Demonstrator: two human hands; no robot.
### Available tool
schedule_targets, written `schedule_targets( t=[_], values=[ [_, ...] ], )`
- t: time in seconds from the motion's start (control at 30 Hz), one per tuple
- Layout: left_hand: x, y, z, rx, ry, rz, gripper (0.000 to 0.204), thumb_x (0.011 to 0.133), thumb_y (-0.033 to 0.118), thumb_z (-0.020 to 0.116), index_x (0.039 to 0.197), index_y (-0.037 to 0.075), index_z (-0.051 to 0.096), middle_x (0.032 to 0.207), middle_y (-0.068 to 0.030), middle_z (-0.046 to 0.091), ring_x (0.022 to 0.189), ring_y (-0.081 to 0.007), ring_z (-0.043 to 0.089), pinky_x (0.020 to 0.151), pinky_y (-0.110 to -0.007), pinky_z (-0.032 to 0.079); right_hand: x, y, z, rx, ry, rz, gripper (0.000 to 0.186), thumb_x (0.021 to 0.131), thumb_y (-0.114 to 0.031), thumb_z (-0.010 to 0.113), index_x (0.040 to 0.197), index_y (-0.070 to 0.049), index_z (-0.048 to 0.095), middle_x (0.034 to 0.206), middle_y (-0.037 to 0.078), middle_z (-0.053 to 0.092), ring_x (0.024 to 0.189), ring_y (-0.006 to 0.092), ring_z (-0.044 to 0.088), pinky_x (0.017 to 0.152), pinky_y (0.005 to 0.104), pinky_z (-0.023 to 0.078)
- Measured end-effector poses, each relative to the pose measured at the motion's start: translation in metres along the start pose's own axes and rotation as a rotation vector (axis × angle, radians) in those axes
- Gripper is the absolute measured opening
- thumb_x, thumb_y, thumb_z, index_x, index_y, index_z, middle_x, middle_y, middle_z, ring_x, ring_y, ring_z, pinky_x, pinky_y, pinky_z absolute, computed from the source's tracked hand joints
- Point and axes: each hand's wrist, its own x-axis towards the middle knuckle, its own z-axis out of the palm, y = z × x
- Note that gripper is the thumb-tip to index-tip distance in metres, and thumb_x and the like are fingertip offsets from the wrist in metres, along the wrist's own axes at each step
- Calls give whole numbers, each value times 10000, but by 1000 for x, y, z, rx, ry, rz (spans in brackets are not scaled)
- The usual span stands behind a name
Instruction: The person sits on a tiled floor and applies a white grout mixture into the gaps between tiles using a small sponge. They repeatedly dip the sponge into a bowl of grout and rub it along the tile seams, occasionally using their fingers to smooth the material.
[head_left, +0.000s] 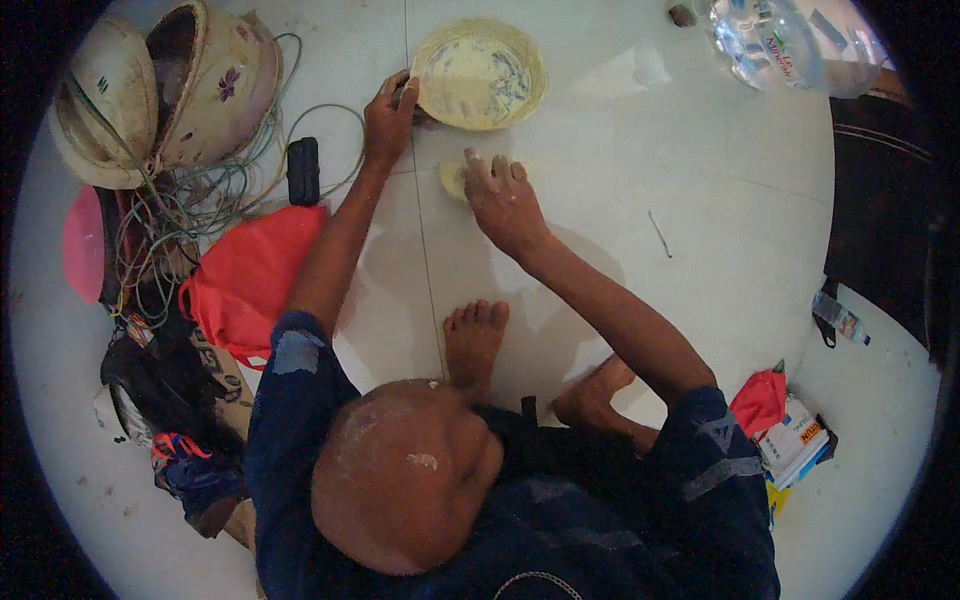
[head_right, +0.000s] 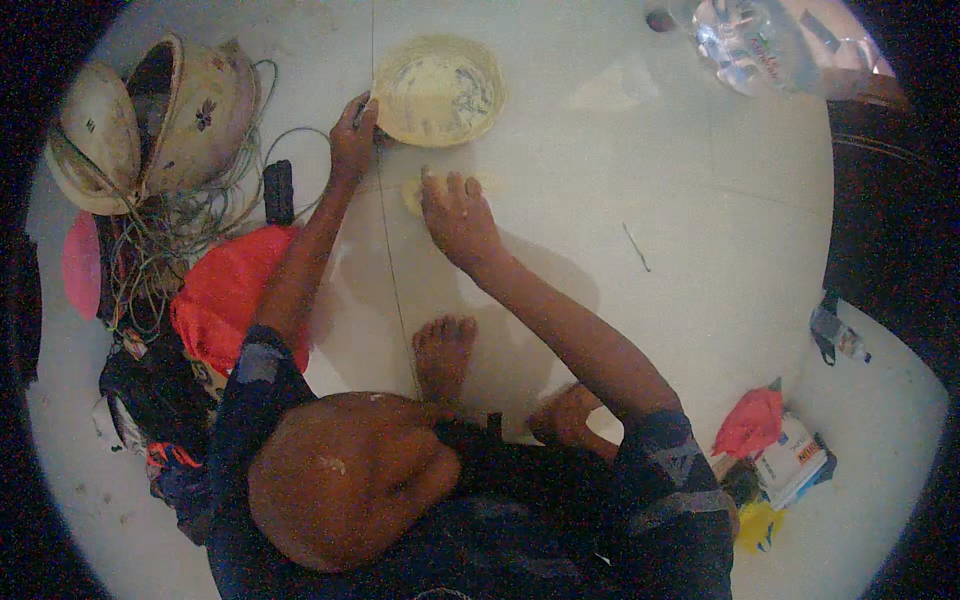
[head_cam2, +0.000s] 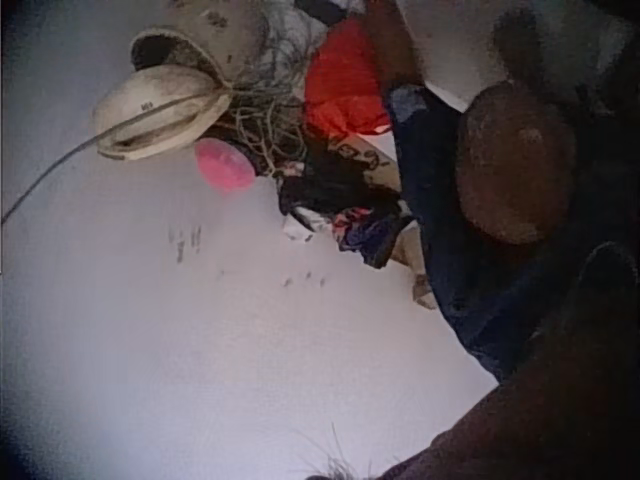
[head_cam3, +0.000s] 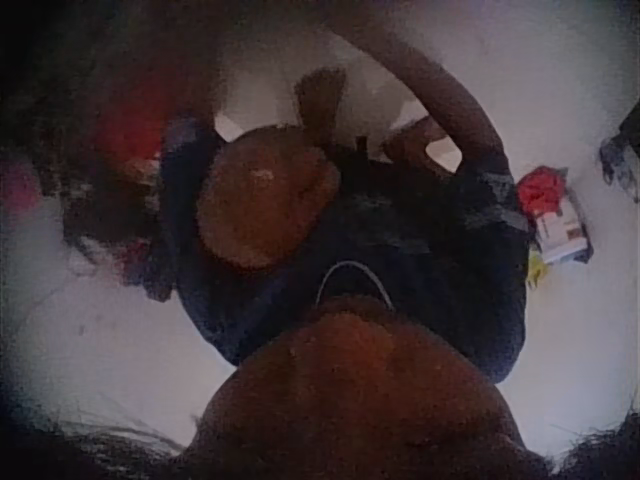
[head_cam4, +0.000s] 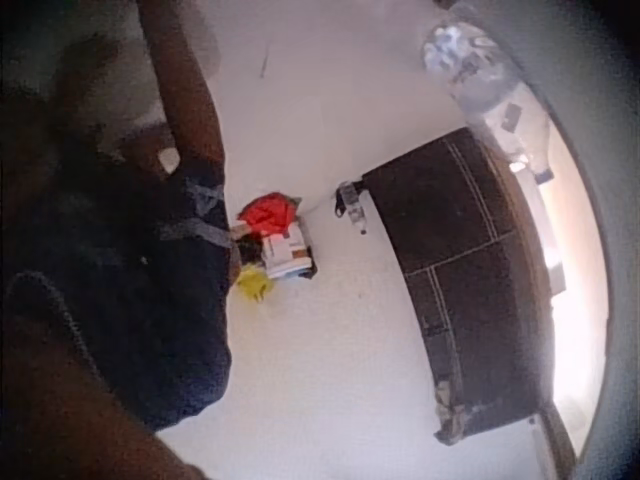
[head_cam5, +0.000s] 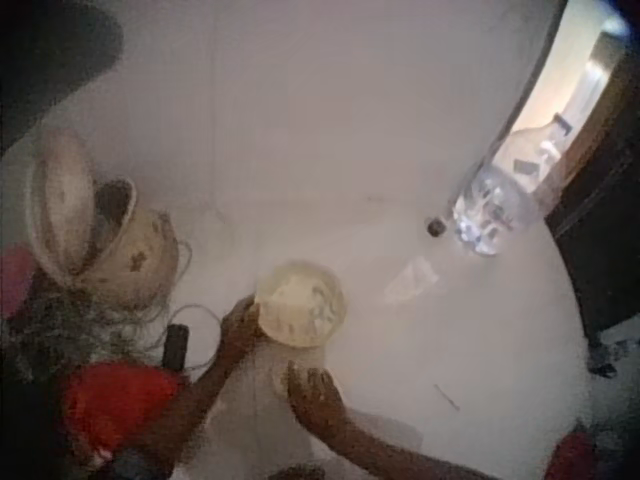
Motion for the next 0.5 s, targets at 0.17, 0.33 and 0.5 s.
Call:
schedule_targets(
  t=[0.17,0.33,0.5],
  values=[
    [10,-15,5,-165,-14,-97,399,908,293,563,1156,-19,567,992,-115,659,880,-164,623,779,-304,510,-5,0,21,-98,96,-130,228,804,-100,543,995,1,616,1201,132,532,913,265,521,746,381,430],
    [9,-25,5,8,63,-31,420,893,318,575,1144,-18,577,1039,-135,651,945,-190,607,857,-313,463,0,-12,15,-29,0,-50,370,813,-129,534,1141,41,549,1161,153,522,1023,313,507,842,440,429],
    [14,-25,7,-88,2,-44,443,886,330,584,1166,-13,569,1068,-145,639,958,-192,604,859,-314,464,10,-8,21,2,-6,-96,361,810,-119,530,1141,24,553,1170,149,520,1019,311,506,844,441,429]
  ],
)
